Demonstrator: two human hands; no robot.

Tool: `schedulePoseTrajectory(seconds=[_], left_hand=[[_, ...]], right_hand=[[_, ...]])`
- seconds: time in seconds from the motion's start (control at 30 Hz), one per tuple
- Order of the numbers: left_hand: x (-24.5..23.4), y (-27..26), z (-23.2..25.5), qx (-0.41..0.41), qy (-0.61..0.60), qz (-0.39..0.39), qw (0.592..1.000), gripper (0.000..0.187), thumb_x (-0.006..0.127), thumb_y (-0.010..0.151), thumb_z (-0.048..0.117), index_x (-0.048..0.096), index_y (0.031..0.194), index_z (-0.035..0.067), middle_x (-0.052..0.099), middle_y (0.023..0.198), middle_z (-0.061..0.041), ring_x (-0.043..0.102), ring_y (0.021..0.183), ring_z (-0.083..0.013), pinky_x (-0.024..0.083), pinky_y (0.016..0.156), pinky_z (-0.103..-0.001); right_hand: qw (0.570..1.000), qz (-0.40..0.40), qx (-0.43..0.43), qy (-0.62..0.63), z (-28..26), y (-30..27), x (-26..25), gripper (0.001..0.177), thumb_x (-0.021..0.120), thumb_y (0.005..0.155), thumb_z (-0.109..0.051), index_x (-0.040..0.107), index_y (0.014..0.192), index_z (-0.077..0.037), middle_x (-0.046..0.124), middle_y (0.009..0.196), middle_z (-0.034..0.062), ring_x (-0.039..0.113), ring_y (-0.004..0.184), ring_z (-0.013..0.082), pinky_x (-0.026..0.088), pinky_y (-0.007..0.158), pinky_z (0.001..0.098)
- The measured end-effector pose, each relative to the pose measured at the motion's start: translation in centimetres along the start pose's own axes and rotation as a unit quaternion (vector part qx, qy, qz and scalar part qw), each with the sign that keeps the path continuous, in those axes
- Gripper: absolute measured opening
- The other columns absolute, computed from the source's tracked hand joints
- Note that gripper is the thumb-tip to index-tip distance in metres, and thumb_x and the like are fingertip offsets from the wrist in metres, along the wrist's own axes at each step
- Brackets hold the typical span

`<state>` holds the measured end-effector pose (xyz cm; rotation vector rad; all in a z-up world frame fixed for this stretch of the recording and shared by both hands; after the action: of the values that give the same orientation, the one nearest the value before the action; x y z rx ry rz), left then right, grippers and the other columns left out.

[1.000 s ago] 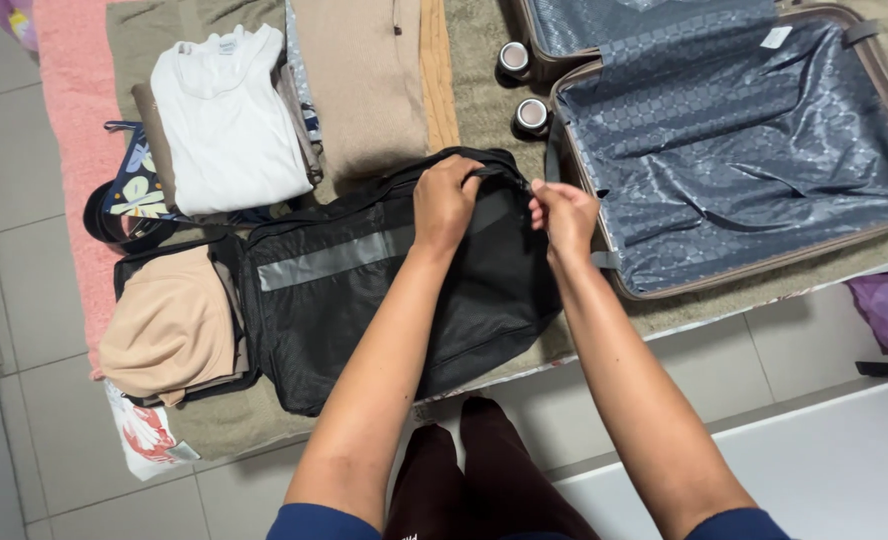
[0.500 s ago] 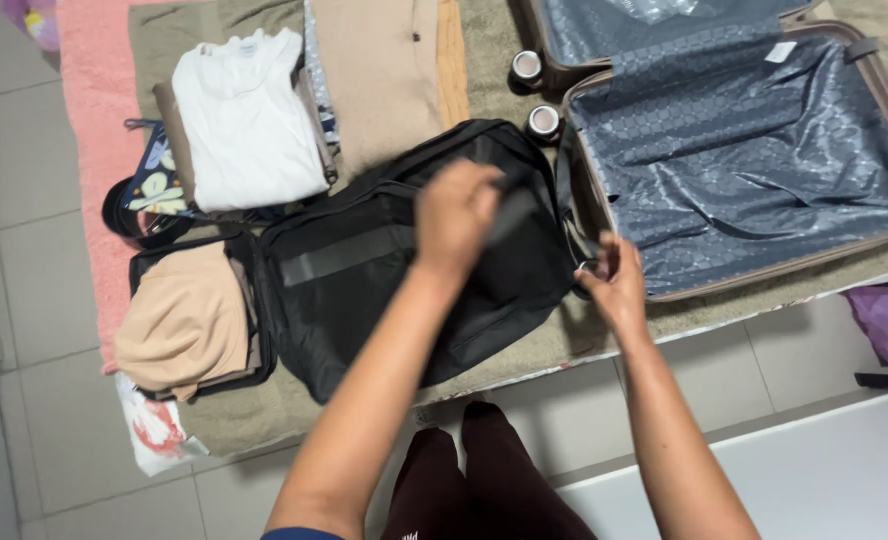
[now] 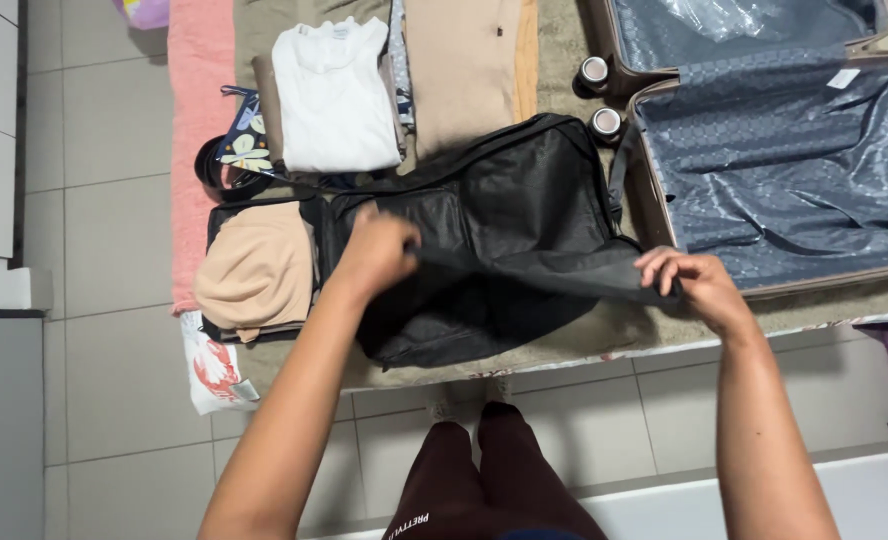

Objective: Packing clothes and organizers into a suitcase on a bed.

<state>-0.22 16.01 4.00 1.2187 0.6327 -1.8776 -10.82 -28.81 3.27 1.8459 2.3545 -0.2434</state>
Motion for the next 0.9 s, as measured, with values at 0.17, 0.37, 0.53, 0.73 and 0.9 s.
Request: schedulePoseTrajectory(seconds=[0.17,0.37,0.53,0.73,0.9], left_hand=[[5.0,-10.9,6.5,-0.009,-0.152,-0.156,0.976,0.012,0.078,0.071,0.02,0.076,0.078,0.011,0.074,0.079,-0.013,0.07,0.073,-0.0317,0.055,0.068,-0.042],[10.8,-13.5,5.6,-0.056,-0.434,-0.139,0.888,0.022,0.086,0.076,0.018,0.075,0.09,0.006,0.077,0.088,-0.008,0.073,0.086,-0.0247,0.056,0.082,-0.035],[8.7,-15.2,-6.4,-0.291,-0.07,0.343,0.89,0.044,0.082,0.078,0.012,0.07,0.118,-0.001,0.06,0.132,-0.023,0.057,0.122,-0.0424,0.044,0.104,-0.048],[8.5,-12.3,-9.2,-0.423,-0.084,0.257,0.865,0.068,0.076,0.079,0.009,0.051,0.139,-0.012,0.055,0.129,-0.031,0.056,0.113,-0.0482,0.047,0.094,-0.051],[7.1,-11.4,-13.1,-0.333,-0.033,0.405,0.851,0.029,0.072,0.094,0.005,0.065,0.121,-0.001,0.071,0.111,-0.026,0.067,0.106,-0.0463,0.052,0.095,-0.05]], right_hand=[[0.961,-0.114,0.223,-0.115,7.2,-3.2,-0.3,0.03,0.051,0.074,0.012,0.077,0.077,-0.004,0.077,0.088,0.0085,0.066,0.102,0.0237,0.052,0.093,0.0386],[0.92,-0.12,0.342,-0.149,11.4,-1.1,1.0,0.022,0.062,0.088,0.0,0.081,0.1,-0.003,0.078,0.095,0.0023,0.069,0.092,0.0133,0.053,0.084,0.0309],[0.958,0.096,0.251,-0.095,14.6,7.0,0.0,0.031,0.076,0.088,-0.006,0.071,0.118,-0.002,0.07,0.09,0.0071,0.062,0.068,0.016,0.05,0.058,0.0287],[0.917,0.198,0.235,-0.254,19.1,9.3,-0.3,0.076,0.083,0.081,-0.01,0.043,0.144,0.001,0.071,0.092,0.0183,0.073,0.071,0.0293,0.059,0.063,0.0423],[0.838,0.369,0.136,-0.378,12.2,5.8,0.5,0.038,0.072,0.083,-0.004,0.057,0.118,-0.002,0.071,0.102,0.028,0.066,0.098,0.0499,0.051,0.089,0.053]])
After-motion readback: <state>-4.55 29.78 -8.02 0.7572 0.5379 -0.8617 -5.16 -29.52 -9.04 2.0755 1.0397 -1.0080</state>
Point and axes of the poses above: each hand's wrist, its own y-axis towards the middle knuckle, its own x-axis out of the palm, z = x × y, the point moved 7 cm from there along y, towards the middle knuckle
